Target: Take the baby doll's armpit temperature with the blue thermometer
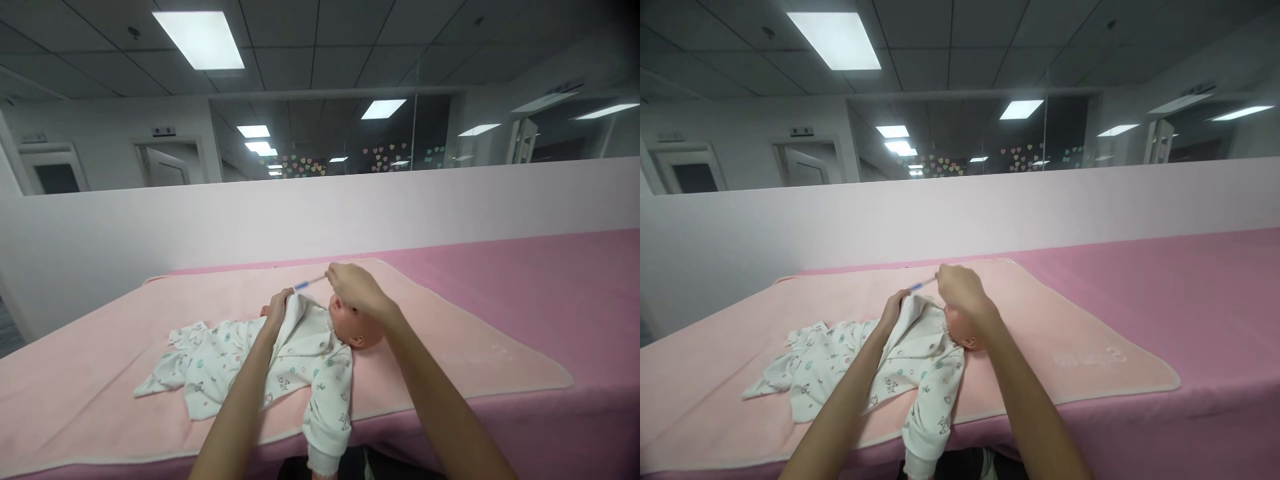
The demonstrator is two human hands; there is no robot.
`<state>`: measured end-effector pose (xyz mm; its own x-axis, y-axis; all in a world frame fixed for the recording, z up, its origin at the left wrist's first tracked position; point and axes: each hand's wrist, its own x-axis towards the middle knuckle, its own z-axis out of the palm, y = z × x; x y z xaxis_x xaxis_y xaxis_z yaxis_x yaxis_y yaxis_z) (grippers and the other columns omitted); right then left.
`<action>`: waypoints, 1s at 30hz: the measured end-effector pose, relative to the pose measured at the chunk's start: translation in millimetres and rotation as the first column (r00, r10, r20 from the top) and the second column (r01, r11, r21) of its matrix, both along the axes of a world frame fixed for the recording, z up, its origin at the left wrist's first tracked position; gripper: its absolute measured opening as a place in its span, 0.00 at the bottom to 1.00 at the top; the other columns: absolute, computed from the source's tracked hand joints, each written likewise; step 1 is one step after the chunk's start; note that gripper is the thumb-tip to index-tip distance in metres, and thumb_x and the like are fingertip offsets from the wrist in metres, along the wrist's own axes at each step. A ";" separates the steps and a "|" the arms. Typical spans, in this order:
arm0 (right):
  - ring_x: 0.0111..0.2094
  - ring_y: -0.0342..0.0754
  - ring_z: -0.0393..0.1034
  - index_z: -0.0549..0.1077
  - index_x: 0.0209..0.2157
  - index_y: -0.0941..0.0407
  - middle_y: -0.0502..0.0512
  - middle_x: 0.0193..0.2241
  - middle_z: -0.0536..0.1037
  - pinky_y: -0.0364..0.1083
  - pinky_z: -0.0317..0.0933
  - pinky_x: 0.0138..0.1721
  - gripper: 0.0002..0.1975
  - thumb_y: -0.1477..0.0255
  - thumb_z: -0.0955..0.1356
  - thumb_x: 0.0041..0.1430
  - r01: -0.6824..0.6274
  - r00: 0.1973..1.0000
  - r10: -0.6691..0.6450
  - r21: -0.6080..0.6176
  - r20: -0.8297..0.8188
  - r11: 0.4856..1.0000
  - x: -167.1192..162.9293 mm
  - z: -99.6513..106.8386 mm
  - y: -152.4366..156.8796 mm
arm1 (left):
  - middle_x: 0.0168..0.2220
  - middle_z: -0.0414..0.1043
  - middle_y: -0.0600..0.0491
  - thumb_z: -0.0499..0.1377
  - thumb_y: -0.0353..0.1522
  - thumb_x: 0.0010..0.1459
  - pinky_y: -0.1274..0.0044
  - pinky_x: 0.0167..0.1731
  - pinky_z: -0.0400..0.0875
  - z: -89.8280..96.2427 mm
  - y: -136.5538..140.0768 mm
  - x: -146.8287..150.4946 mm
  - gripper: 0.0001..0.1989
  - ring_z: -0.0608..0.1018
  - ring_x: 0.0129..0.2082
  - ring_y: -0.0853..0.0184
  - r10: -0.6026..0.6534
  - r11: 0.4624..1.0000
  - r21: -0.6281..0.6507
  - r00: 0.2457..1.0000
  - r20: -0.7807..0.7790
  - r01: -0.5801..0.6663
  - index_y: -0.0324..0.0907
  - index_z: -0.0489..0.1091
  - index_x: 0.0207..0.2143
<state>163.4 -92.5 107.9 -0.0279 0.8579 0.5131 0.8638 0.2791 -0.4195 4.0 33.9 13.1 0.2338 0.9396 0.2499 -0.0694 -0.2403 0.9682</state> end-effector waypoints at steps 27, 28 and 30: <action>0.47 0.54 0.64 0.73 0.31 0.53 0.59 0.43 0.73 0.52 0.56 0.49 0.16 0.62 0.58 0.56 0.064 0.989 -0.076 -0.090 -0.128 0.994 145.8 -174.5 -85.1 | 0.24 0.65 0.55 0.53 0.41 0.50 0.79 0.28 0.57 -0.4 -18.3 7.8 0.15 0.65 0.27 0.69 0.052 0.918 0.393 0.966 -0.254 0.054 0.38 0.68 0.24; 0.46 0.55 0.65 0.73 0.31 0.53 0.60 0.42 0.73 0.53 0.56 0.49 0.15 0.64 0.58 0.56 0.094 0.989 -0.103 -0.080 -0.111 0.992 144.4 -170.5 -82.6 | 0.28 0.69 0.53 0.53 0.39 0.49 0.79 0.29 0.58 0.3 -19.1 7.3 0.13 0.66 0.29 0.68 0.011 0.922 0.378 0.972 -0.234 0.081 0.39 0.70 0.28; 0.43 0.55 0.67 0.72 0.32 0.54 0.60 0.39 0.74 0.54 0.58 0.46 0.14 0.65 0.58 0.55 0.164 0.976 -0.167 -0.034 -0.139 0.986 130.6 -160.2 -76.0 | 0.33 0.71 0.52 0.53 0.34 0.46 0.80 0.26 0.57 0.4 -18.6 6.2 0.13 0.66 0.27 0.70 -0.081 0.935 0.321 0.972 -0.222 0.151 0.39 0.72 0.33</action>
